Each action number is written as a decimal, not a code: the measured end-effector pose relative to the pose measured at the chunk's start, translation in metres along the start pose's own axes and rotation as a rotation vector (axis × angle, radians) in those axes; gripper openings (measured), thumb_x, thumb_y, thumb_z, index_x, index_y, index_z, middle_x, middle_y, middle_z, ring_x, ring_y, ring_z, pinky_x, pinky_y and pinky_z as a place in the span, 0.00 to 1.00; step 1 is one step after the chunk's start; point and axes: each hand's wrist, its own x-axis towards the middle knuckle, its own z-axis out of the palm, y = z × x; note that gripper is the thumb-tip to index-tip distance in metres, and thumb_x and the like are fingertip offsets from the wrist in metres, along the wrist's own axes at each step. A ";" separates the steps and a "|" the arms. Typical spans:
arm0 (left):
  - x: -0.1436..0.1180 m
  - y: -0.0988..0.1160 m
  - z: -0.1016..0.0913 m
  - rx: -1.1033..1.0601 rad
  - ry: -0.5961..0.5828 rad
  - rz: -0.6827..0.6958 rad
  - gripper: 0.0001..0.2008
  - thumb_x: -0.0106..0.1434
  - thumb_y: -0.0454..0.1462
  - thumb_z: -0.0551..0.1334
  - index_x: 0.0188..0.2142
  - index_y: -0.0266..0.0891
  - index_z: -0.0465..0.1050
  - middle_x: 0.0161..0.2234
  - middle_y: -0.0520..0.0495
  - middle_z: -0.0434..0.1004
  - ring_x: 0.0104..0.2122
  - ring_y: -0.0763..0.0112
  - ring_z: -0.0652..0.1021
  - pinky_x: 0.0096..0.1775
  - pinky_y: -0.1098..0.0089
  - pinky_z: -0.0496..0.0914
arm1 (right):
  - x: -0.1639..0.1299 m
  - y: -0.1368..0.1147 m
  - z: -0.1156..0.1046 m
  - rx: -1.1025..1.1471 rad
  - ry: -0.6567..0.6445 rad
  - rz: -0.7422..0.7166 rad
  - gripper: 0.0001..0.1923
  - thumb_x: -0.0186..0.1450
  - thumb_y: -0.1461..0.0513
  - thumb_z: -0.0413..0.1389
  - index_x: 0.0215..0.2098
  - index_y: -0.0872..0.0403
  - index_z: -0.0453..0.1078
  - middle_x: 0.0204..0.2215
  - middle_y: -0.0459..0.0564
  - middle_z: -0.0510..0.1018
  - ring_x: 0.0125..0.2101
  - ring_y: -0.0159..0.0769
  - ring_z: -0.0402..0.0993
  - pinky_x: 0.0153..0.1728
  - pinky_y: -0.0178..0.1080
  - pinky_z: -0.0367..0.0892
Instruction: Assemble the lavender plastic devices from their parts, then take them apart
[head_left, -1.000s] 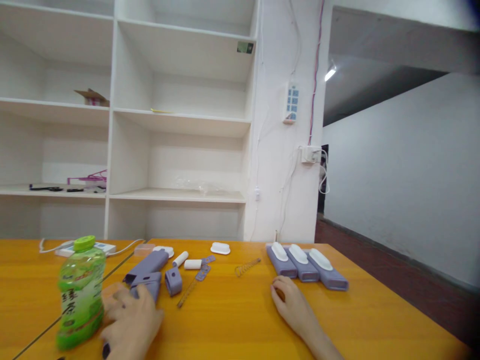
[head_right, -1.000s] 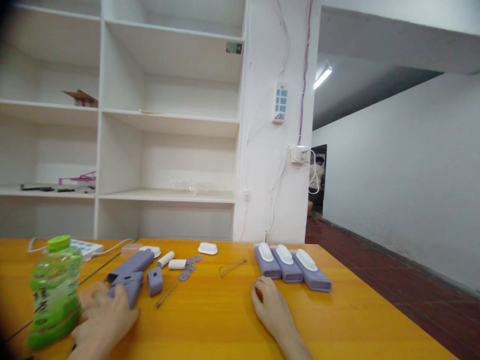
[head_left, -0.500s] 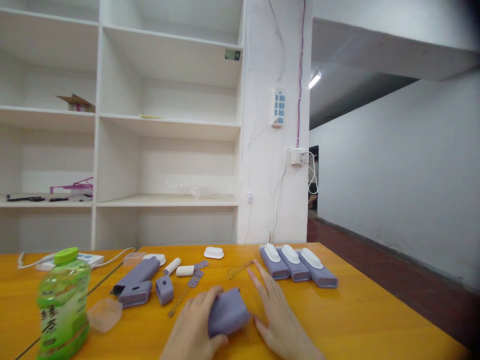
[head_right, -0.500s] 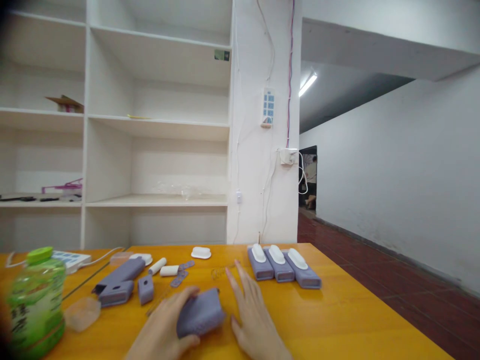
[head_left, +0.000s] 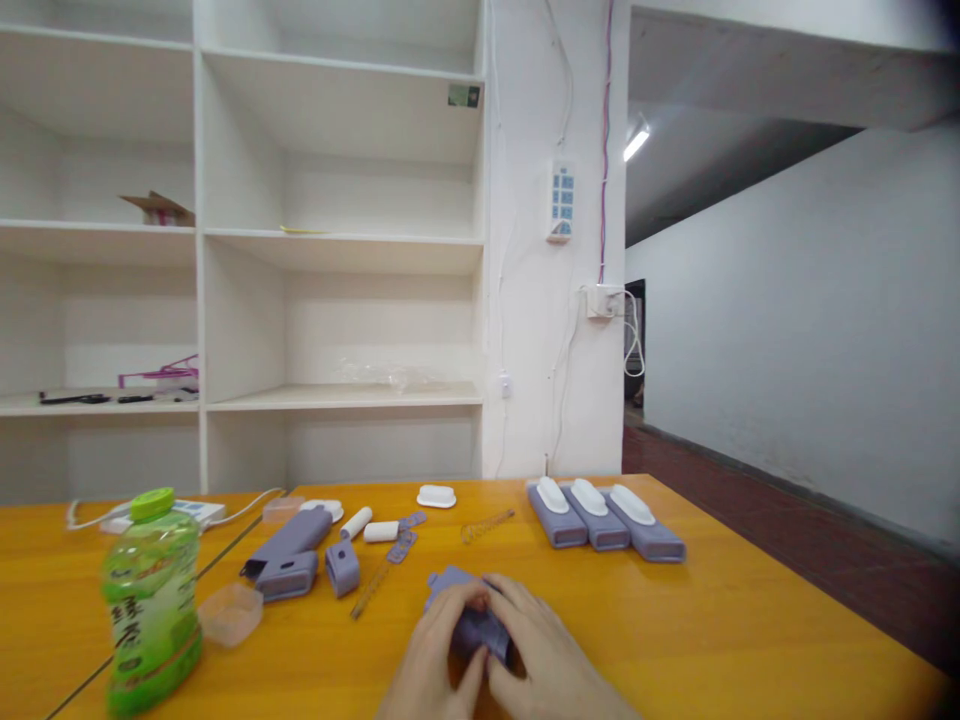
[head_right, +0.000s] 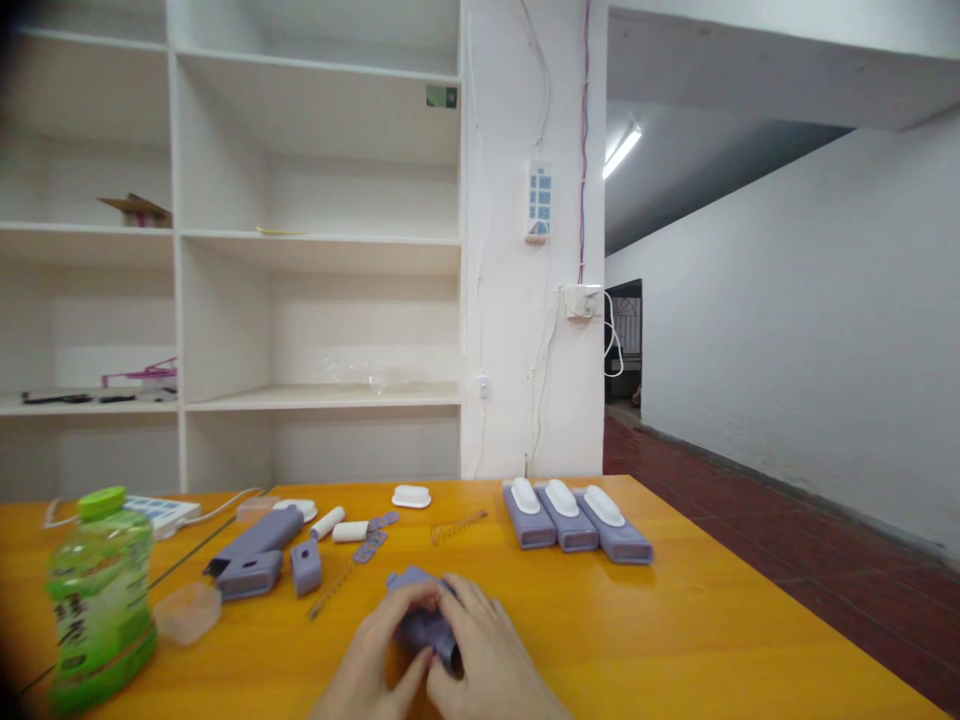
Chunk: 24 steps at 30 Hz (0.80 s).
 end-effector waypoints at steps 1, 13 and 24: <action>0.000 -0.002 0.003 -0.046 0.027 0.011 0.21 0.61 0.31 0.57 0.54 0.43 0.71 0.51 0.42 0.78 0.52 0.61 0.78 0.57 0.61 0.71 | 0.000 -0.005 -0.001 0.004 0.031 0.011 0.32 0.60 0.60 0.56 0.63 0.46 0.63 0.62 0.51 0.68 0.61 0.45 0.64 0.61 0.44 0.58; 0.002 -0.019 0.003 0.008 0.029 -0.033 0.17 0.65 0.32 0.53 0.51 0.41 0.72 0.43 0.42 0.79 0.41 0.63 0.80 0.47 0.63 0.76 | -0.001 0.037 -0.014 0.026 0.141 -0.009 0.37 0.50 0.71 0.49 0.57 0.44 0.72 0.63 0.49 0.68 0.64 0.45 0.58 0.66 0.57 0.43; 0.009 -0.062 -0.049 0.954 0.302 -0.288 0.21 0.67 0.29 0.49 0.56 0.37 0.71 0.60 0.36 0.69 0.59 0.55 0.68 0.57 0.52 0.61 | 0.000 0.014 -0.020 -0.145 0.129 -0.020 0.30 0.58 0.53 0.63 0.59 0.40 0.68 0.59 0.50 0.69 0.59 0.49 0.62 0.63 0.51 0.49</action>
